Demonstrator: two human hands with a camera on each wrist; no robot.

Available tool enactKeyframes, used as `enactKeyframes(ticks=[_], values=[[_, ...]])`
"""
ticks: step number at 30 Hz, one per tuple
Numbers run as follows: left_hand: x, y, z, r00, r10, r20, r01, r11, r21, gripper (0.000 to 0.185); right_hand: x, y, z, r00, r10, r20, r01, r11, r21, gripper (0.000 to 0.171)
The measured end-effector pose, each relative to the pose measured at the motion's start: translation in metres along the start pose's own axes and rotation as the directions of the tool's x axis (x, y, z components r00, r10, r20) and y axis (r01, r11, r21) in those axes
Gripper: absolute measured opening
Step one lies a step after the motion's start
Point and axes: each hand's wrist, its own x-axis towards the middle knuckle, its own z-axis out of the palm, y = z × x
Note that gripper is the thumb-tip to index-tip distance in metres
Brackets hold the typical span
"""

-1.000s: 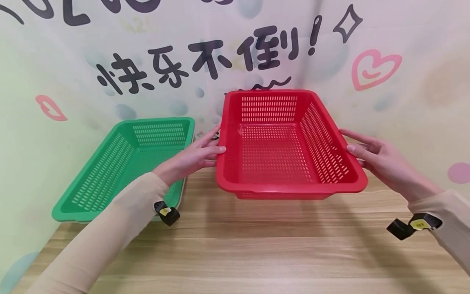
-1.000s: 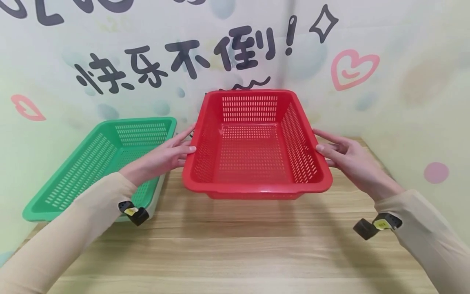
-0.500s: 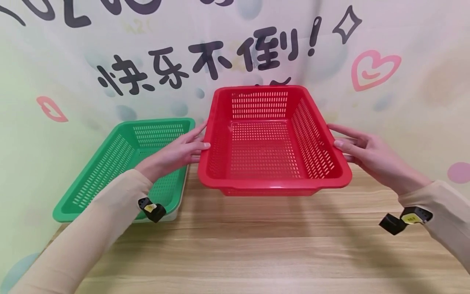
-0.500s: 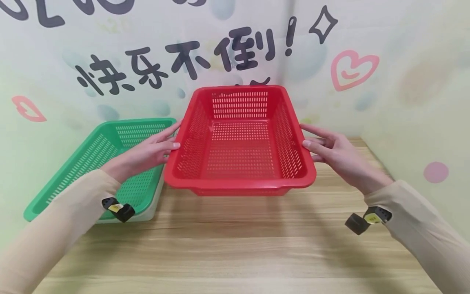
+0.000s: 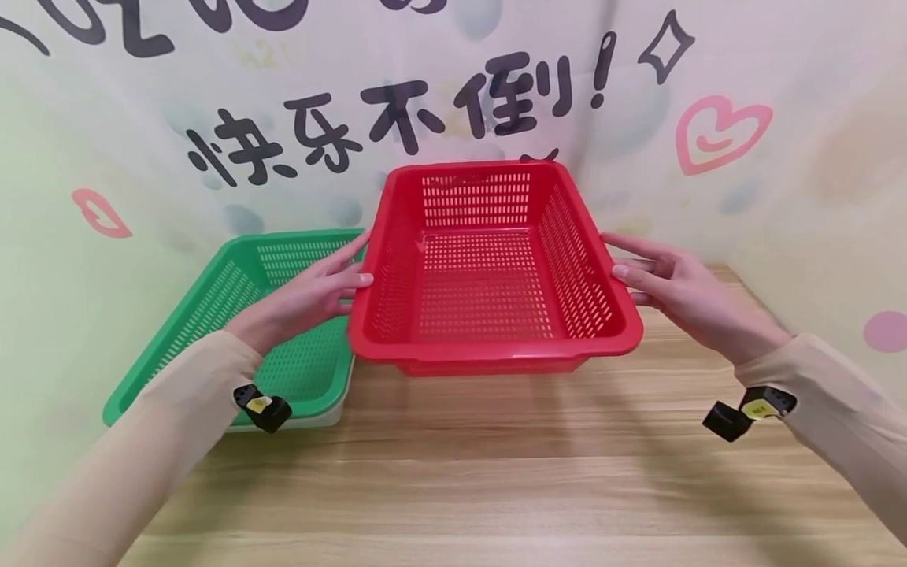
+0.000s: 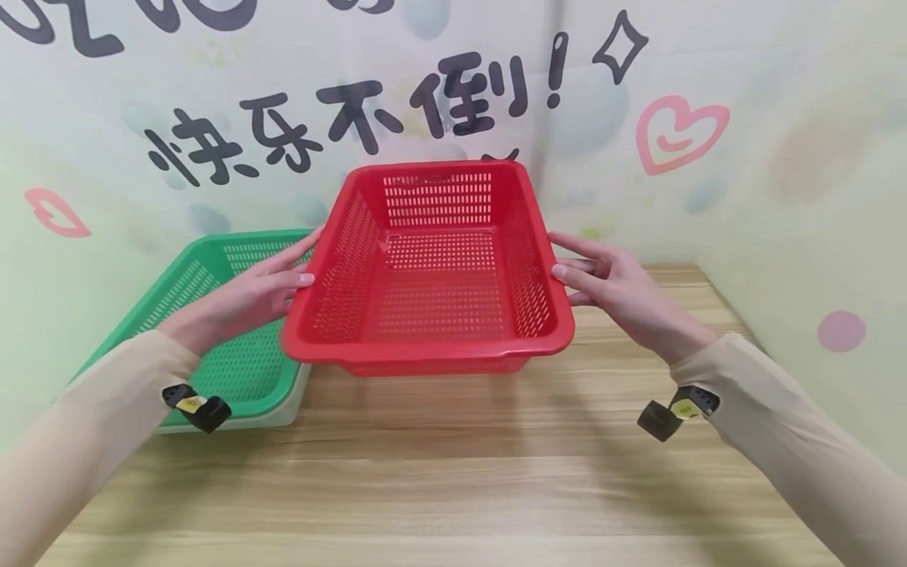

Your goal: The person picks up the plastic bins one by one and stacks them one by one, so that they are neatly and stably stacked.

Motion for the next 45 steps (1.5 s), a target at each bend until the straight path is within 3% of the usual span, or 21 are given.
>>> enactKeyframes(ticks=[8,16,25,32,45], values=[[-0.012,0.003,-0.01,1.0,0.001,-0.005,-0.001,1.0,0.003,0.073,0.011,-0.004,0.012,1.0,-0.026,-0.004,0.025,0.999,-0.041,0.057],[-0.019,0.003,-0.016,1.0,0.007,-0.008,-0.007,1.0,-0.005,0.071,0.015,-0.007,0.018,0.999,-0.037,0.002,0.037,0.999,-0.021,0.057],[-0.025,0.002,-0.021,1.0,0.03,-0.007,-0.03,0.996,-0.088,0.068,0.018,-0.011,0.024,0.999,-0.045,0.011,0.045,0.999,-0.004,0.058],[-0.032,0.004,-0.026,0.999,0.023,-0.029,-0.025,0.997,-0.067,0.068,0.021,-0.013,0.03,0.999,-0.043,0.014,0.043,0.999,0.003,0.058],[-0.045,0.002,-0.041,0.996,0.084,0.033,-0.077,0.985,-0.157,0.064,0.028,-0.02,0.043,1.0,-0.023,0.003,0.023,0.999,-0.037,0.059]])
